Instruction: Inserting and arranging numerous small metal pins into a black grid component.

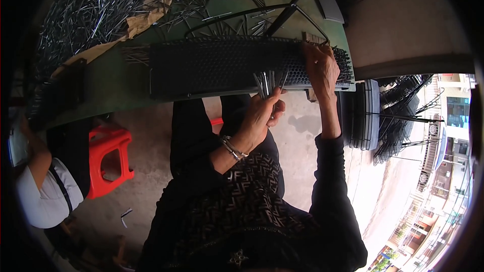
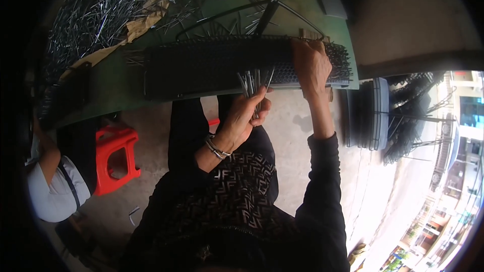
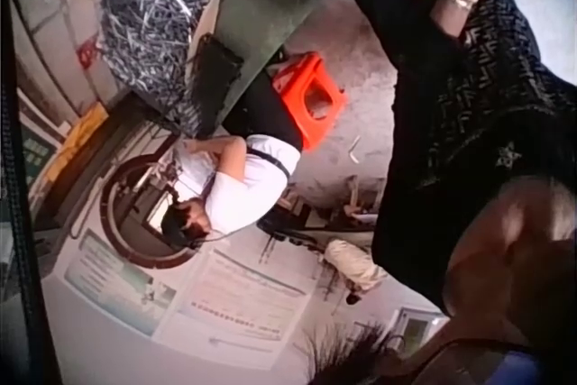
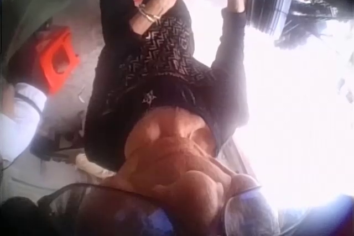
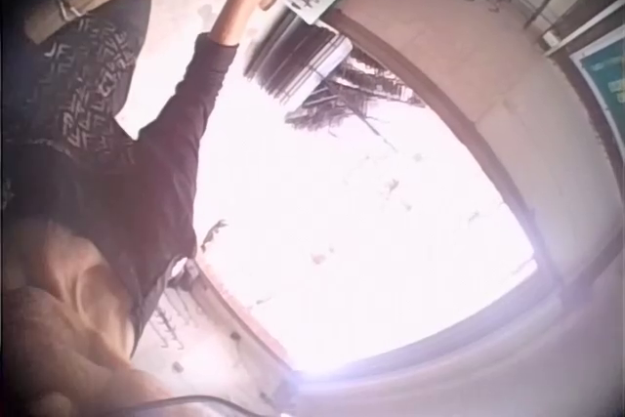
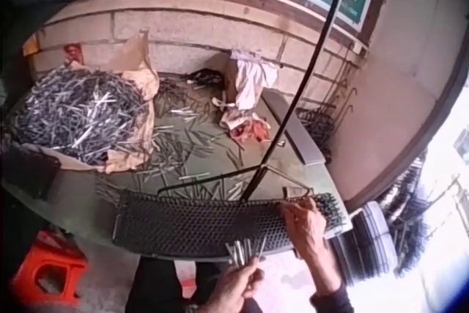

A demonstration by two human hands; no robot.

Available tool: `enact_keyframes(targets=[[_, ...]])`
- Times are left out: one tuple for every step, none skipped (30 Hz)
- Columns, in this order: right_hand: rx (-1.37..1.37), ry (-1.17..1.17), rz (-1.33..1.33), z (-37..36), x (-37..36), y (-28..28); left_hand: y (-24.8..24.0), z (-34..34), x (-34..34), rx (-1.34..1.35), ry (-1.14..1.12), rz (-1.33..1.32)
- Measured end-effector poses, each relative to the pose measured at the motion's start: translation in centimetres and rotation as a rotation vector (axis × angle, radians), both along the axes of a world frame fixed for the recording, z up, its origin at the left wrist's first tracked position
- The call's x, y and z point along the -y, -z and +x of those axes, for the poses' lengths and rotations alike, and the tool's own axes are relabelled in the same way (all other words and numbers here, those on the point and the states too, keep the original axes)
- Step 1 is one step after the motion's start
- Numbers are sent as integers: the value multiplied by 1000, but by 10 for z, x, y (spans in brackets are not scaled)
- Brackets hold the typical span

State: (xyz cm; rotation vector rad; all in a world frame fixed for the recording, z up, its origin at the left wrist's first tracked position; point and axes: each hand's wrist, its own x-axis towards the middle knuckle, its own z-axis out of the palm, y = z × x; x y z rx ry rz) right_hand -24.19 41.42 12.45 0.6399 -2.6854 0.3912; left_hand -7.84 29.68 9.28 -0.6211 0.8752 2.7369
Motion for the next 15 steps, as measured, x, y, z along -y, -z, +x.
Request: enact_keyframes(targets=[[-85, -33, -53, 4, 1, -1, 0, 0, 0, -6, 1, 1], [-170, -65, -107, 9, 1, -3, 0, 0, 0, -6, 0, 1], [-169, -66, -108, 12, -2, -8, 0, 0, 0, -12, -13, 8], [203, -20, -246, 14, -7, -15, -1, 0, 1, -18, -26, 16], [577, 28, -379, 14, -13, -19, -2, 0, 1, -16, -27, 15], [752, 17, -375, 16, -14, -23, -3, -1, 1, -14, -20, 5], [752, 20, -376, 22, -13, -25, -4, -2, 1, -12, -13, -6], [847, -128, -444, 33, -11, -26, -6, -3, 1, -11, -11, -6], [938, -277, -512, 40, -8, -29, -9, -4, 0, -5, -1, -36], [974, -298, -558, 41, -9, -27, -10, -5, -1, 0, 10, -67], [973, -294, -560, 40, -13, -24, -9, -5, -2, 0, 14, -67], [1014, -327, -549, 38, -18, -22, -7, -5, -2, -25, 25, -100], [1055, -359, -538, 37, -21, -21, -6, -4, -2, -50, 36, -132], [1056, -360, -540, 37, -21, -20, -5, -3, -1, -48, 36, -134], [1082, -343, -541, 37, -21, -19, -6, -3, -1, -52, 45, -165]])
